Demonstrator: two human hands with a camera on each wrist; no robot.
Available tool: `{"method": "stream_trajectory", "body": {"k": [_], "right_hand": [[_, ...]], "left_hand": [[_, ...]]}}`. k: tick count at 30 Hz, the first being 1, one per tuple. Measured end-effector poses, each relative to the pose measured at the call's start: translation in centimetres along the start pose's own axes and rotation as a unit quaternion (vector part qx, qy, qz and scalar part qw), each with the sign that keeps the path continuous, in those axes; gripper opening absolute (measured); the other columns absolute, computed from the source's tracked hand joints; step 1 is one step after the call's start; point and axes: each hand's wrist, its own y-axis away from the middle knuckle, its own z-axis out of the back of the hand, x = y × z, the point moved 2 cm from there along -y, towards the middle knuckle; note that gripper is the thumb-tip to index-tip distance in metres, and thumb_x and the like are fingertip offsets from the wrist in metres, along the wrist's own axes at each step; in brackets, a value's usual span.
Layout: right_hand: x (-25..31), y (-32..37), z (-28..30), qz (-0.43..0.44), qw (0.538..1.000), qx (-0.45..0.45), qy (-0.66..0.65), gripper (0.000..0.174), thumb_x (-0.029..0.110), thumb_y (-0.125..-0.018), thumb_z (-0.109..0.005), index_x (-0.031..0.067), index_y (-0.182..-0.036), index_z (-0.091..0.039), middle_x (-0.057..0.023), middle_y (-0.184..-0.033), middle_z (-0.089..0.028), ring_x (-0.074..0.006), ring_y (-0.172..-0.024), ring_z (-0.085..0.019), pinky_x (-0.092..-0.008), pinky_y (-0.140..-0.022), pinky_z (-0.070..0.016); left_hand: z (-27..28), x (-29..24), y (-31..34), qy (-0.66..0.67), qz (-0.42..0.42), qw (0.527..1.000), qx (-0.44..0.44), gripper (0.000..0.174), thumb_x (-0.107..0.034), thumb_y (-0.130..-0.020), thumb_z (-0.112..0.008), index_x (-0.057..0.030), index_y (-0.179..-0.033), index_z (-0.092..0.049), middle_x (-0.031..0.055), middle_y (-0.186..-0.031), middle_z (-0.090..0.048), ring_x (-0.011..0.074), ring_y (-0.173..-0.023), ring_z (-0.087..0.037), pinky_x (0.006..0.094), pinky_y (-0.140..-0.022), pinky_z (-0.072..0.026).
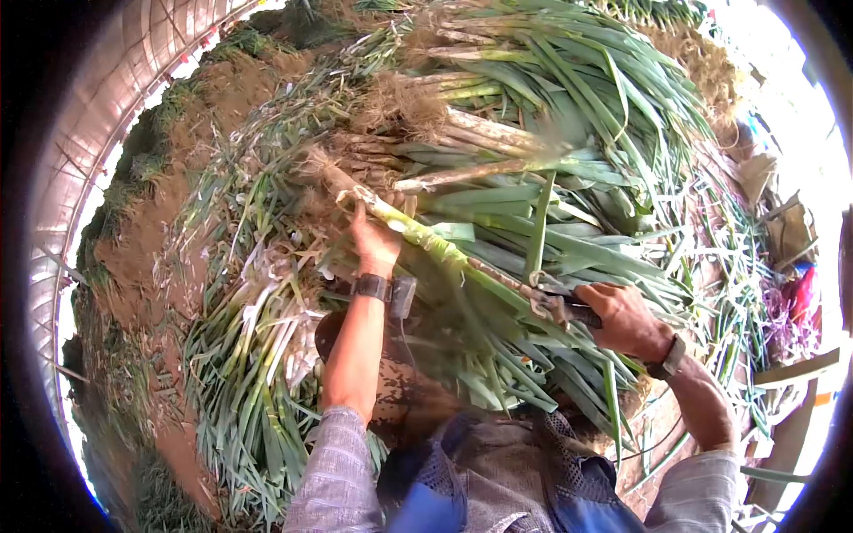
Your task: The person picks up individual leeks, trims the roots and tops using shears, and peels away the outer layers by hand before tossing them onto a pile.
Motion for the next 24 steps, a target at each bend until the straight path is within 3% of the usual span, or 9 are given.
{"method": "stream_trajectory", "body": {"k": [1,2,4,8,10,14,16,19,24], "right_hand": [[0.0,-0.7,-0.5,0.011,1.000,-0.007,0.010,0.037,0.005,-0.067,-0.067,0.0038,-0.103,-0.057,-0.0141,-0.085,-0.064,-0.0348,-0.078,-0.064,-0.0455,-0.065,-0.0507],[0.1,-1.4,-0.8,0.021,0.999,-0.013,0.020,0.040,0.003,-0.065,-0.067,0.0049,-0.103,-0.056,-0.0127,-0.086,-0.064,-0.0324,-0.078,-0.065,-0.0442,-0.065,-0.0513],[0.5,-2.6,-1.1,0.013,1.000,0.007,0.026,0.037,0.003,-0.067,-0.066,0.0052,-0.102,-0.056,-0.0131,-0.085,-0.064,-0.0335,-0.077,-0.064,-0.0446,-0.065,-0.0510],[0.7,-4.4,-1.6,-0.019,0.999,0.032,0.025,0.029,0.005,-0.072,-0.064,0.0056,-0.100,-0.055,-0.0150,-0.084,-0.064,-0.0365,-0.077,-0.064,-0.0463,-0.066,-0.0502],[0.7,-5.0,-1.9,-0.014,0.999,0.014,0.028,0.028,0.007,-0.074,-0.064,0.0053,-0.100,-0.055,-0.0166,-0.082,-0.064,-0.0379,-0.077,-0.064,-0.0475,-0.066,-0.0497],[1.1,-6.5,-1.9,-0.024,0.999,0.033,0.029,0.022,0.010,-0.076,-0.065,0.0046,-0.096,-0.056,-0.0176,-0.078,-0.063,-0.0390,-0.074,-0.063,-0.0486,-0.065,-0.0487],[1.4,-7.1,-1.9,-0.032,0.998,0.048,0.034,0.025,0.008,-0.075,-0.063,0.0053,-0.098,-0.056,-0.0177,-0.078,-0.064,-0.0384,-0.074,-0.064,-0.0489,-0.067,-0.0494],[1.8,-8.3,-2.1,-0.018,0.998,0.046,0.043,0.023,0.007,-0.075,-0.060,0.0039,-0.098,-0.057,-0.0183,-0.076,-0.064,-0.0392,-0.073,-0.064,-0.0503,-0.065,-0.0494],[2.1,-10.4,-2.5,-0.010,0.999,0.022,0.026,0.022,0.010,-0.074,-0.064,0.0041,-0.095,-0.058,-0.0193,-0.075,-0.063,-0.0419,-0.072,-0.062,-0.0504,-0.063,-0.0475]], "left_hand": [[-0.5,0.2,0.3,0.001,0.001,0.999,-0.034,0.050,-0.047,-0.097,-0.051,-0.0009,-0.116,-0.055,0.0171,-0.112,-0.061,0.0340,-0.109,-0.056,0.0506,-0.103,-0.0423],[0.7,0.2,-0.5,0.010,0.043,0.999,0.011,0.052,-0.048,-0.097,-0.050,-0.0011,-0.119,-0.054,0.0172,-0.116,-0.060,0.0336,-0.112,-0.055,0.0501,-0.103,-0.0418],[0.8,0.6,-0.7,-0.029,-0.007,0.998,-0.046,0.052,-0.048,-0.098,-0.048,-0.0016,-0.123,-0.052,0.0169,-0.121,-0.058,0.0323,-0.115,-0.054,0.0492,-0.104,-0.0414],[-0.8,0.7,0.7,-0.029,-0.012,0.998,-0.055,0.051,-0.046,-0.099,-0.049,-0.0027,-0.126,-0.051,0.0160,-0.124,-0.057,0.0313,-0.115,-0.055,0.0478,-0.104,-0.0417],[-1.0,0.5,1.1,-0.021,0.003,0.997,-0.080,0.040,-0.039,-0.100,-0.051,-0.0023,-0.114,-0.057,0.0151,-0.108,-0.063,0.0288,-0.105,-0.061,0.0433,-0.100,-0.0465],[0.0,0.6,0.8,-0.095,0.003,0.994,-0.062,0.049,-0.045,-0.100,-0.049,-0.0026,-0.124,-0.055,0.0145,-0.123,-0.060,0.0277,-0.112,-0.058,0.0433,-0.106,-0.0394],[-0.6,0.5,1.5,-0.103,0.010,0.994,-0.037,0.052,-0.046,-0.098,-0.053,-0.0042,-0.127,-0.052,0.0107,-0.122,-0.060,0.0256,-0.111,-0.056,0.0413,-0.101,-0.0434],[-0.9,0.5,2.6,-0.208,0.004,0.967,-0.147,0.054,-0.047,-0.094,-0.061,-0.0062,-0.130,-0.054,0.0067,-0.123,-0.060,0.0210,-0.111,-0.056,0.0380,-0.098,-0.0438],[-1.6,0.4,4.3,-0.219,-0.007,0.962,-0.160,0.052,-0.048,-0.094,-0.062,-0.0073,-0.126,-0.058,0.0045,-0.116,-0.063,0.0178,-0.106,-0.057,0.0340,-0.092,-0.0451]]}}
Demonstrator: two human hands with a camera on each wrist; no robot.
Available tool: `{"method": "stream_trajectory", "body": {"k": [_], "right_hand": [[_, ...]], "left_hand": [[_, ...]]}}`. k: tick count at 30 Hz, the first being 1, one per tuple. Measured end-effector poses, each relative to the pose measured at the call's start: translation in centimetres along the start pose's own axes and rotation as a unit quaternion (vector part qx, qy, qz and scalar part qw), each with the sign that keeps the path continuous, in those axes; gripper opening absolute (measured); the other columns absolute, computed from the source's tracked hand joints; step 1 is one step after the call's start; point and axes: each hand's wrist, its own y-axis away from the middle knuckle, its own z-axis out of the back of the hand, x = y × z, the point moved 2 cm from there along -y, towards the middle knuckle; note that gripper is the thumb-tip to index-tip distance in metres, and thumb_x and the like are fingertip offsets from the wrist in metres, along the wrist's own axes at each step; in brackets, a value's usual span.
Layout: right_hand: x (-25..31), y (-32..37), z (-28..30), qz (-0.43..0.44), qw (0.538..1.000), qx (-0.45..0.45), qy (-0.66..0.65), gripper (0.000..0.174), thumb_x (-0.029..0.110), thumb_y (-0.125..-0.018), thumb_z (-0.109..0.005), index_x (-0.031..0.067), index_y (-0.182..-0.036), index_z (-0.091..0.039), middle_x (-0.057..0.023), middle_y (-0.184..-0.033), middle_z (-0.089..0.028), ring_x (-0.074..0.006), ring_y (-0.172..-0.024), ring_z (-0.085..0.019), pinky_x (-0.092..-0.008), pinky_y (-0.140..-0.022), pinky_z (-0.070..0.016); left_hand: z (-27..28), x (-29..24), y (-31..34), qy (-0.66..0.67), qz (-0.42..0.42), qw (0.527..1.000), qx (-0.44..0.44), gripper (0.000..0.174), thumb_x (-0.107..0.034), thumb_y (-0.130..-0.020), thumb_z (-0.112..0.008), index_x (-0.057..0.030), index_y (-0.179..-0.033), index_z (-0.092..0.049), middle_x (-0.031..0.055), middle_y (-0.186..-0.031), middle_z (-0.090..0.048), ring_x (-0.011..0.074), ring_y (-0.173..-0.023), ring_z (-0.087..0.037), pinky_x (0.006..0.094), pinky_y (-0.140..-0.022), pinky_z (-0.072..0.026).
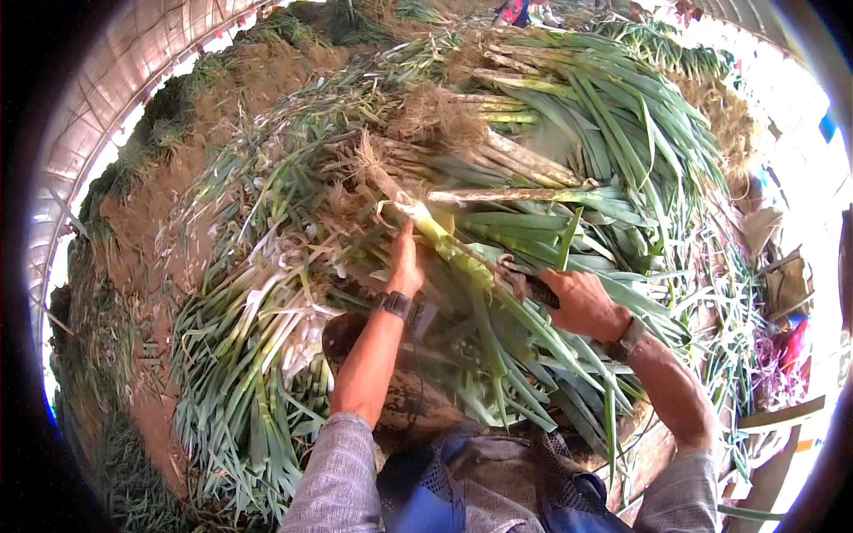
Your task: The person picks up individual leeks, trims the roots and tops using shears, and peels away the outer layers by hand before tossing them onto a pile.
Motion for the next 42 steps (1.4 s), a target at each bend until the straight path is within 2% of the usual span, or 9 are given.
{"method": "stream_trajectory", "body": {"k": [6,8,14,20,30,33,36,40,42], "right_hand": [[1.0,1.6,0.9,0.006,0.998,0.057,-0.007,0.020,0.010,-0.075,-0.063,0.0036,-0.094,-0.059,-0.0198,-0.074,-0.062,-0.0423,-0.073,-0.061,-0.0511,-0.064,-0.0468],[0.8,3.5,0.9,-0.005,0.999,0.043,-0.013,0.020,0.010,-0.076,-0.063,0.0035,-0.094,-0.058,-0.0188,-0.076,-0.062,-0.0411,-0.076,-0.061,-0.0506,-0.065,-0.0465],[-0.5,6.4,0.7,-0.011,0.999,0.049,0.019,0.026,0.010,-0.074,-0.066,0.0042,-0.098,-0.059,-0.0174,-0.077,-0.062,-0.0407,-0.076,-0.061,-0.0493,-0.066,-0.0469],[1.2,4.8,0.9,0.009,0.998,0.009,-0.061,0.022,0.008,-0.075,-0.066,0.0036,-0.096,-0.059,-0.0190,-0.076,-0.062,-0.0420,-0.072,-0.061,-0.0489,-0.064,-0.0473],[1.1,0.9,1.3,-0.028,0.996,0.076,-0.036,0.028,0.007,-0.073,-0.061,0.0030,-0.100,-0.062,-0.0212,-0.078,-0.066,-0.0420,-0.077,-0.065,-0.0514,-0.069,-0.0508],[0.7,1.0,2.1,-0.021,0.995,0.079,-0.057,0.029,0.010,-0.076,-0.062,0.0023,-0.103,-0.063,-0.0218,-0.080,-0.066,-0.0411,-0.080,-0.065,-0.0492,-0.072,-0.0506],[1.0,1.4,3.2,-0.019,0.993,0.094,-0.074,0.031,0.013,-0.077,-0.065,0.0005,-0.105,-0.063,-0.0223,-0.082,-0.066,-0.0409,-0.082,-0.064,-0.0477,-0.073,-0.0502],[0.8,1.0,3.6,-0.009,0.995,0.096,-0.035,0.027,0.012,-0.078,-0.063,0.0016,-0.103,-0.063,-0.0222,-0.080,-0.065,-0.0415,-0.079,-0.064,-0.0491,-0.070,-0.0491],[1.1,0.6,3.3,-0.046,0.991,0.122,-0.007,0.026,0.011,-0.076,-0.062,0.0031,-0.101,-0.063,-0.0222,-0.077,-0.065,-0.0415,-0.078,-0.063,-0.0498,-0.069,-0.0488]], "left_hand": [[2.4,1.2,-1.6,-0.077,-0.039,0.994,0.071,0.049,-0.046,-0.090,-0.068,-0.0057,-0.117,-0.062,0.0030,-0.105,-0.064,0.0157,-0.091,-0.058,0.0325,-0.080,-0.0463],[3.4,1.6,-2.4,-0.194,-0.130,0.971,0.055,0.047,-0.043,-0.088,-0.071,-0.0045,-0.115,-0.063,0.0019,-0.103,-0.064,0.0138,-0.087,-0.056,0.0317,-0.076,-0.0455],[4.2,3.0,-3.0,-0.208,-0.116,0.971,-0.017,0.048,-0.045,-0.091,-0.067,0.0005,-0.107,-0.066,0.0037,-0.098,-0.066,0.0139,-0.084,-0.054,0.0329,-0.074,-0.0436],[3.2,2.9,-2.2,-0.225,-0.134,0.958,-0.117,0.054,-0.041,-0.093,-0.066,0.0106,-0.109,-0.063,0.0161,-0.099,-0.067,0.0233,-0.085,-0.059,0.0380,-0.077,-0.0464],[3.6,3.4,-3.1,-0.239,-0.133,0.950,-0.151,0.045,-0.035,-0.088,-0.071,0.0082,-0.101,-0.067,0.0147,-0.095,-0.069,0.0231,-0.085,-0.062,0.0381,-0.077,-0.0470],[4.5,3.8,-4.5,-0.092,-0.079,0.989,-0.089,0.041,-0.032,-0.082,-0.077,0.0022,-0.103,-0.066,0.0071,-0.097,-0.066,0.0184,-0.086,-0.061,0.0351,-0.075,-0.0474],[2.6,1.6,-1.3,-0.125,-0.067,0.981,-0.134,0.044,-0.030,-0.081,-0.078,0.0031,-0.107,-0.064,0.0080,-0.101,-0.066,0.0189,-0.087,-0.060,0.0348,-0.077,-0.0479],[2.7,2.2,-1.9,-0.168,-0.126,0.975,-0.078,0.057,-0.032,-0.079,-0.081,0.0077,-0.115,-0.060,0.0154,-0.114,-0.064,0.0221,-0.096,-0.061,0.0373,-0.083,-0.0481],[2.7,3.6,-2.5,-0.200,-0.095,0.965,-0.141,0.073,-0.035,-0.080,-0.080,0.0132,-0.125,-0.051,0.0222,-0.124,-0.059,0.0264,-0.107,-0.057,0.0405,-0.090,-0.0466]]}}
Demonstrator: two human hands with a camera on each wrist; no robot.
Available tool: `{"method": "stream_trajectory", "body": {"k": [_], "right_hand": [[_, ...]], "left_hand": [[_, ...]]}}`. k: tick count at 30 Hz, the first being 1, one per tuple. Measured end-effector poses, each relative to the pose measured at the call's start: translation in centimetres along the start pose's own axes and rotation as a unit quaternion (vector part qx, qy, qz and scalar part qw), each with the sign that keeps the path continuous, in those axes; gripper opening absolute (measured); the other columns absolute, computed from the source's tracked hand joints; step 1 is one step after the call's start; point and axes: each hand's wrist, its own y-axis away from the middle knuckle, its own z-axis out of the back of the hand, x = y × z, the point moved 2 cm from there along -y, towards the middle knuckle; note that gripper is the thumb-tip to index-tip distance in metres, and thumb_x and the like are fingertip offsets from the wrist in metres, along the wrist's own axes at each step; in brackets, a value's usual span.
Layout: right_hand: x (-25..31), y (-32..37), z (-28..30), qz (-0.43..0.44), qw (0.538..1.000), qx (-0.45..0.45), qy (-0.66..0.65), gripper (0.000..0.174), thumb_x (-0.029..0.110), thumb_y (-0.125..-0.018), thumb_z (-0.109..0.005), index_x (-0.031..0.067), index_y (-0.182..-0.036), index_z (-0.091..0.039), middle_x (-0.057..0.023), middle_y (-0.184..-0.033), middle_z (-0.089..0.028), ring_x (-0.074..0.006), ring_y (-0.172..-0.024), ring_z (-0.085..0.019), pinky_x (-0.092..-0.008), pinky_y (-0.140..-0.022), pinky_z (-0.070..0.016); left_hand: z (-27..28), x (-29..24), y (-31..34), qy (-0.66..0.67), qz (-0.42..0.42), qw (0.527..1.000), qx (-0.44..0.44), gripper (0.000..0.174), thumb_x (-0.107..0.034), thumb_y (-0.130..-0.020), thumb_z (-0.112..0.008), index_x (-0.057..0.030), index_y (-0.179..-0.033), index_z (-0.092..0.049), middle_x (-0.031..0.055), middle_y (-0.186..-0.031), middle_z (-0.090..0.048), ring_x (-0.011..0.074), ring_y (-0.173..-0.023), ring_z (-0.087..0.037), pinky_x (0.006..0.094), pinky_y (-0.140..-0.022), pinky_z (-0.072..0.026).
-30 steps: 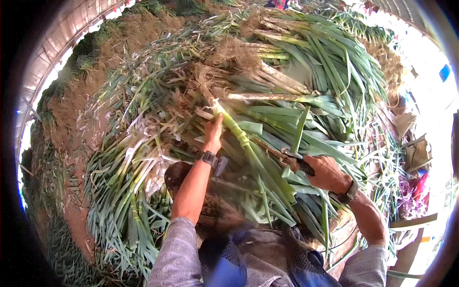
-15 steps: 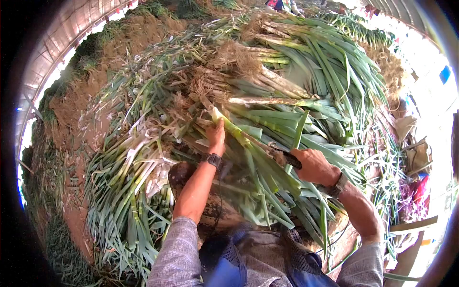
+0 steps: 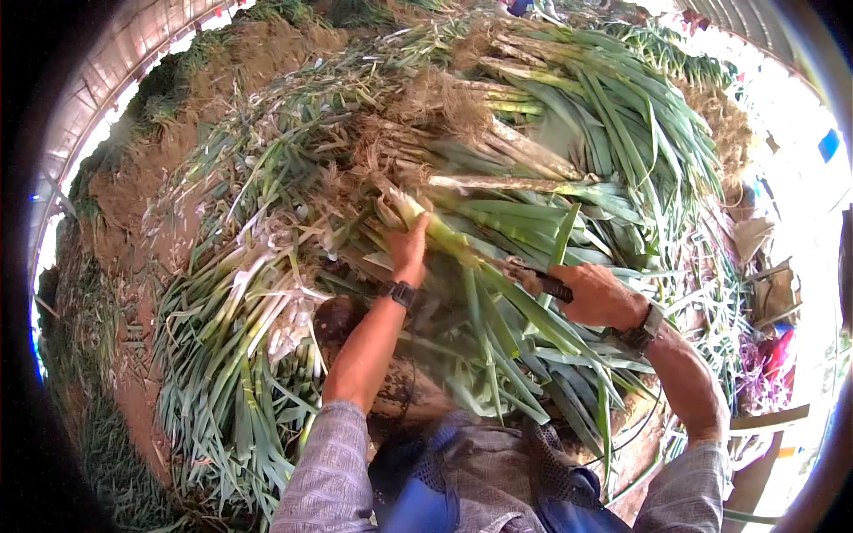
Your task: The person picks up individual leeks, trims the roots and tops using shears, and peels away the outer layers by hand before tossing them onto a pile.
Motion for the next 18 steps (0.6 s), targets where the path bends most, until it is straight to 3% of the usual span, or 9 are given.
{"method": "stream_trajectory", "body": {"k": [2,7,10,13,17,18], "right_hand": [[0.4,-0.2,0.0,0.023,1.000,0.006,0.001,0.025,0.010,-0.076,-0.062,0.0034,-0.100,-0.063,-0.0221,-0.076,-0.065,-0.0414,-0.077,-0.063,-0.0501,-0.069,-0.0485],[0.0,-0.4,-0.8,0.042,0.999,0.007,0.005,0.025,0.010,-0.076,-0.061,0.0032,-0.100,-0.064,-0.0220,-0.077,-0.065,-0.0418,-0.076,-0.063,-0.0500,-0.069,-0.0487],[0.0,0.3,-0.1,0.020,0.998,-0.036,-0.039,0.030,0.010,-0.075,-0.061,0.0026,-0.103,-0.065,-0.0225,-0.078,-0.065,-0.0420,-0.076,-0.063,-0.0496,-0.070,-0.0490],[-0.2,0.8,0.5,0.019,1.000,0.011,-0.022,0.034,0.012,-0.074,-0.062,0.0020,-0.107,-0.066,-0.0231,-0.080,-0.066,-0.0414,-0.078,-0.064,-0.0495,-0.071,-0.0493],[0.2,0.7,0.7,0.012,0.999,0.033,0.001,0.029,0.012,-0.075,-0.061,0.0020,-0.102,-0.066,-0.0221,-0.078,-0.065,-0.0414,-0.077,-0.063,-0.0499,-0.070,-0.0486],[-0.3,0.4,0.5,0.012,1.000,0.020,0.014,0.025,0.011,-0.075,-0.060,0.0027,-0.098,-0.065,-0.0220,-0.079,-0.065,-0.0418,-0.078,-0.064,-0.0515,-0.070,-0.0484]], "left_hand": [[-0.2,-0.4,0.8,0.009,-0.016,0.995,0.093,0.075,-0.041,-0.078,-0.081,0.0053,-0.129,-0.052,0.0193,-0.132,-0.055,0.0299,-0.117,-0.054,0.0418,-0.099,-0.0421],[-0.3,0.5,1.5,-0.070,0.012,0.995,0.069,0.085,-0.046,-0.080,-0.078,0.0104,-0.135,-0.043,0.0251,-0.136,-0.051,0.0322,-0.122,-0.051,0.0444,-0.100,-0.0411],[-0.1,1.2,1.2,-0.013,-0.001,0.999,0.035,0.060,-0.042,-0.085,-0.073,0.0140,-0.103,-0.061,0.0174,-0.095,-0.064,0.0235,-0.082,-0.057,0.0416,-0.074,-0.0459],[-0.5,1.4,1.6,-0.024,-0.032,0.999,-0.028,0.054,-0.040,-0.086,-0.072,0.0127,-0.096,-0.062,0.0148,-0.087,-0.063,0.0216,-0.075,-0.054,0.0434,-0.068,-0.0440],[-0.1,0.9,1.7,-0.046,-0.033,0.998,-0.016,0.048,-0.036,-0.087,-0.071,0.0107,-0.093,-0.062,0.0129,-0.085,-0.062,0.0211,-0.073,-0.054,0.0447,-0.066,-0.0433],[-0.1,0.7,1.7,-0.062,0.004,0.998,0.004,0.046,-0.035,-0.087,-0.071,0.0099,-0.091,-0.062,0.0125,-0.082,-0.062,0.0215,-0.072,-0.053,0.0445,-0.066,-0.0433]]}}
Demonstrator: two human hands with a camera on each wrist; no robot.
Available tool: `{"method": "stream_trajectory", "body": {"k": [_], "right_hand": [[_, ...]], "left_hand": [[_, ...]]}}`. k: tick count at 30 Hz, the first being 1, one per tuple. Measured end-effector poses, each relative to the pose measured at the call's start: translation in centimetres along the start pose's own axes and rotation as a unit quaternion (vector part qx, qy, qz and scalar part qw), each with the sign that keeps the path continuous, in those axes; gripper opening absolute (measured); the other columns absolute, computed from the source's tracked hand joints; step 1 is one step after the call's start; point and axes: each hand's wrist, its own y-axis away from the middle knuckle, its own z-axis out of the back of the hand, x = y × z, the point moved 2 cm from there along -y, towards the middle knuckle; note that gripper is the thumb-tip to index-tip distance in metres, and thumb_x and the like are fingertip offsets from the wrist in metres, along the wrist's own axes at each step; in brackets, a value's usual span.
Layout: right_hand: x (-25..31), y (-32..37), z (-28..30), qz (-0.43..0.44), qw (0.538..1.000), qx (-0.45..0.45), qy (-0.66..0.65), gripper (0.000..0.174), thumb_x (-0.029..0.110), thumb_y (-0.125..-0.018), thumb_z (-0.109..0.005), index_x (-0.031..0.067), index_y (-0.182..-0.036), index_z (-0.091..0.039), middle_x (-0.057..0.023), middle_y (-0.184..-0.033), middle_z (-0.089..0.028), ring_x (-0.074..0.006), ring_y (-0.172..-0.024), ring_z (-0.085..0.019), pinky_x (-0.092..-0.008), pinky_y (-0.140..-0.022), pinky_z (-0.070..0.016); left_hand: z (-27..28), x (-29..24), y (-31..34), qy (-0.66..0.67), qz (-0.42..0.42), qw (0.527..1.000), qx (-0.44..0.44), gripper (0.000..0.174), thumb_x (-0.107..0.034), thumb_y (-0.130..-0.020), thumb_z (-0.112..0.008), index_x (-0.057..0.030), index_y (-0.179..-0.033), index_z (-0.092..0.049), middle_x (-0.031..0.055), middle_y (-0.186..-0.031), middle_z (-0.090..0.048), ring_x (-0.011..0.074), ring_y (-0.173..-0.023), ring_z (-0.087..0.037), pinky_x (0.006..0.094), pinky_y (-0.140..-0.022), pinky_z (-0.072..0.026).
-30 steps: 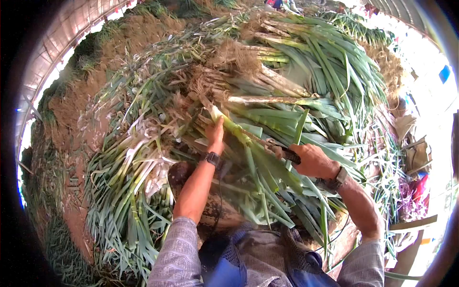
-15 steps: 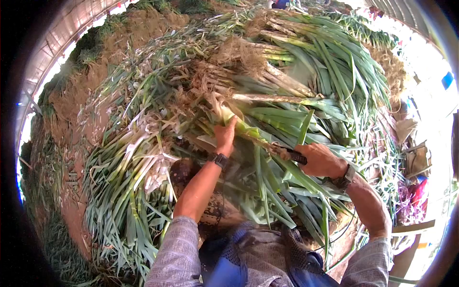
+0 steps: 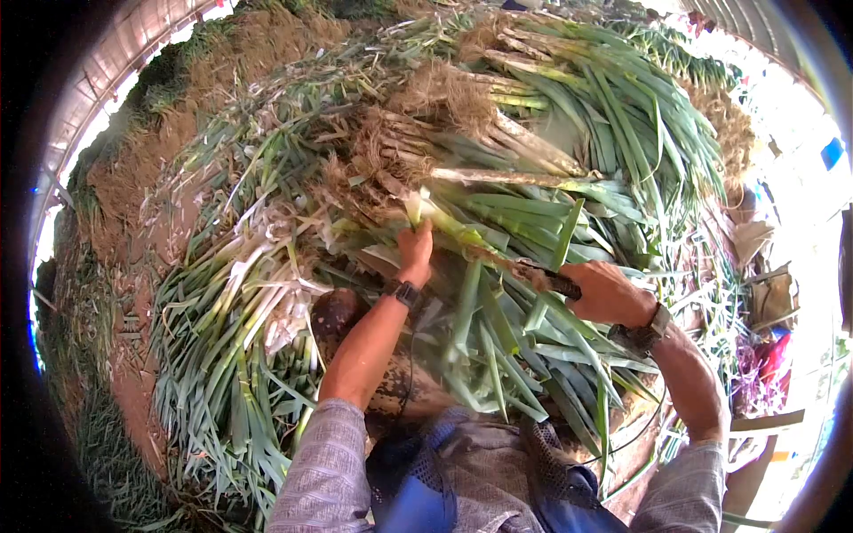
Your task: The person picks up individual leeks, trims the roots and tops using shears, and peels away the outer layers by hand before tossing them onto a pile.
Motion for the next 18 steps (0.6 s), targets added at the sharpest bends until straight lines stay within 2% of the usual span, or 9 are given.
{"method": "stream_trajectory", "body": {"k": [2,4,5,7,10,12,14,15,18], "right_hand": [[-0.6,-0.6,-0.4,0.003,1.000,-0.014,0.014,0.021,0.010,-0.074,-0.060,0.0034,-0.094,-0.064,-0.0218,-0.079,-0.065,-0.0421,-0.079,-0.064,-0.0531,-0.071,-0.0481],[-1.0,-1.0,-0.6,0.009,0.999,-0.022,0.021,0.022,0.008,-0.073,-0.059,0.0033,-0.094,-0.064,-0.0214,-0.080,-0.065,-0.0432,-0.080,-0.063,-0.0537,-0.071,-0.0480],[-1.0,-1.1,-0.7,0.010,0.999,-0.023,0.022,0.022,0.008,-0.073,-0.059,0.0033,-0.094,-0.064,-0.0214,-0.080,-0.065,-0.0432,-0.080,-0.063,-0.0537,-0.071,-0.0480],[-1.0,-1.3,-0.8,-0.006,0.999,-0.028,0.016,0.024,0.008,-0.072,-0.059,0.0034,-0.094,-0.064,-0.0215,-0.081,-0.066,-0.0434,-0.081,-0.063,-0.0533,-0.072,-0.0482],[-1.2,-1.3,-1.1,0.011,0.999,-0.045,-0.005,0.024,0.008,-0.071,-0.058,0.0035,-0.094,-0.064,-0.0220,-0.083,-0.066,-0.0434,-0.082,-0.063,-0.0532,-0.072,-0.0483],[-1.3,-1.7,-1.4,-0.013,0.999,-0.031,-0.001,0.023,0.008,-0.071,-0.059,0.0026,-0.094,-0.064,-0.0228,-0.083,-0.066,-0.0430,-0.082,-0.064,-0.0531,-0.072,-0.0483],[-1.5,-2.2,-1.8,0.005,0.999,-0.048,0.007,0.022,0.009,-0.071,-0.059,0.0013,-0.091,-0.062,-0.0221,-0.073,-0.063,-0.0436,-0.076,-0.061,-0.0530,-0.069,-0.0463],[-1.5,-2.4,-1.9,0.005,0.999,-0.048,0.006,0.022,0.009,-0.071,-0.059,0.0013,-0.091,-0.062,-0.0221,-0.073,-0.063,-0.0436,-0.076,-0.061,-0.0530,-0.069,-0.0463],[-0.9,-3.4,-1.6,0.015,0.998,-0.047,0.026,0.022,0.009,-0.069,-0.059,0.0009,-0.090,-0.062,-0.0228,-0.074,-0.063,-0.0438,-0.075,-0.062,-0.0531,-0.069,-0.0462]], "left_hand": [[0.5,0.9,-1.1,-0.015,0.035,0.999,0.018,0.044,-0.034,-0.087,-0.070,0.0092,-0.089,-0.062,0.0120,-0.079,-0.062,0.0220,-0.071,-0.053,0.0442,-0.066,-0.0432],[0.9,1.3,-2.3,-0.139,-0.064,0.977,0.149,0.065,-0.052,-0.087,-0.067,0.0056,-0.116,-0.060,0.0225,-0.112,-0.063,0.0300,-0.098,-0.061,0.0451,-0.081,-0.0468],[1.3,1.0,-2.4,-0.138,-0.065,0.977,0.148,0.065,-0.052,-0.087,-0.067,0.0056,-0.116,-0.060,0.0225,-0.112,-0.063,0.0300,-0.098,-0.061,0.0451,-0.081,-0.0468],[2.0,-1.0,-1.9,-0.416,-0.185,0.885,0.101,0.054,-0.046,-0.082,-0.069,0.0076,-0.085,-0.067,0.0260,-0.081,-0.068,0.0385,-0.076,-0.067,0.0448,-0.067,-0.0504],[3.3,-5.0,0.6,-0.479,-0.185,0.843,0.158,0.058,-0.052,-0.080,-0.069,0.0053,-0.090,-0.070,0.0274,-0.087,-0.068,0.0421,-0.083,-0.068,0.0457,-0.068,-0.0530],[3.3,-5.8,1.9,-0.473,-0.172,0.844,0.184,0.054,-0.049,-0.081,-0.070,0.0029,-0.094,-0.071,0.0240,-0.085,-0.070,0.0392,-0.081,-0.068,0.0456,-0.068,-0.0526],[3.4,-6.5,3.1,-0.357,-0.331,0.869,0.083,0.044,-0.042,-0.083,-0.070,-0.0004,-0.095,-0.071,0.0217,-0.083,-0.070,0.0377,-0.079,-0.068,0.0448,-0.068,-0.0522],[3.2,-6.7,3.5,-0.307,-0.347,0.878,0.122,0.039,-0.032,-0.090,-0.067,0.0066,-0.099,-0.067,0.0211,-0.086,-0.069,0.0300,-0.074,-0.065,0.0433,-0.068,-0.0510],[1.8,-2.9,1.1,-0.293,-0.285,0.890,0.202,0.036,-0.023,-0.092,-0.066,0.0081,-0.108,-0.065,0.0238,-0.095,-0.069,0.0331,-0.083,-0.067,0.0461,-0.072,-0.0519]]}}
